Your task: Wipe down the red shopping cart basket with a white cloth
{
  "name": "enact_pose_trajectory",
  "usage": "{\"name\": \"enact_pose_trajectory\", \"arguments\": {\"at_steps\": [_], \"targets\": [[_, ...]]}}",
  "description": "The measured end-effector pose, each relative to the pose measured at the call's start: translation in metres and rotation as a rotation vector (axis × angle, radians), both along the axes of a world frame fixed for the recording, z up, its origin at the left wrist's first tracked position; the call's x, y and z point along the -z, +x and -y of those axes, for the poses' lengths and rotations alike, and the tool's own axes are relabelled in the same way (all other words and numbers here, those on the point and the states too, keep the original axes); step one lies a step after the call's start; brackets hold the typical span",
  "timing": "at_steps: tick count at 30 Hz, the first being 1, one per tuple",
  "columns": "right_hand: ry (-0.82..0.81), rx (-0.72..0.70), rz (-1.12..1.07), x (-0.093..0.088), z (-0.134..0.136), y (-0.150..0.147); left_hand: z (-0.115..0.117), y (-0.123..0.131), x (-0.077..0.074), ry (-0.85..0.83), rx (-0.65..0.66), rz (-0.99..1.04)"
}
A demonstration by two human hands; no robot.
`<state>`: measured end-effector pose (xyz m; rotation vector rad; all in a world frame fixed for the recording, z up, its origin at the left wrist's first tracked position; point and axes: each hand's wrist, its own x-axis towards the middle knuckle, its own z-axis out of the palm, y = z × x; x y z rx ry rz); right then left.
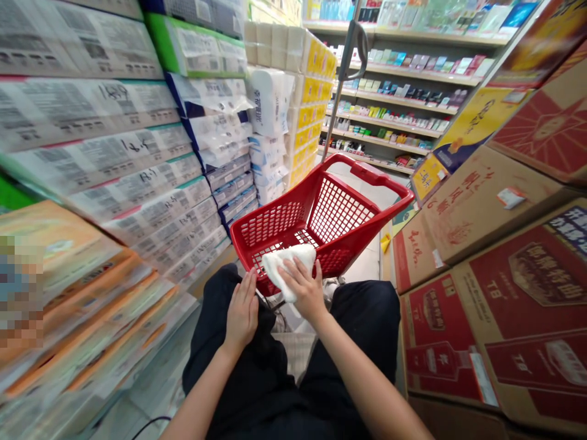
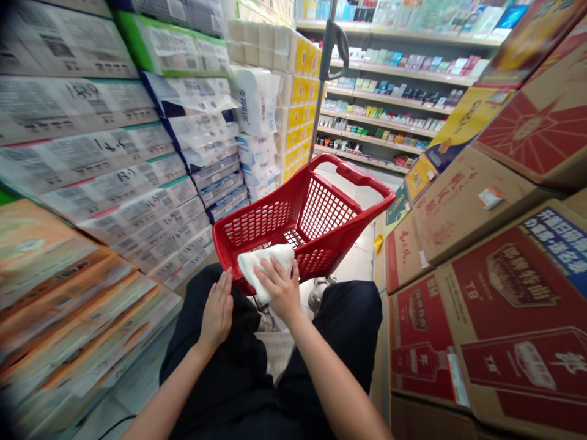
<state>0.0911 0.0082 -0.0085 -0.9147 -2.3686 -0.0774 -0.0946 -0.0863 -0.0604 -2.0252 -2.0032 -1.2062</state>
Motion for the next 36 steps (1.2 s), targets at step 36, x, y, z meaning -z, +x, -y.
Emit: {"name": "enact_pose_trajectory", "arguments": {"at_steps": [36], "targets": [[-0.101, 0.122, 0.013, -0.021, -0.027, 0.028, 0.0, 0.005, -0.002, 0.029, -0.007, 0.071]]}}
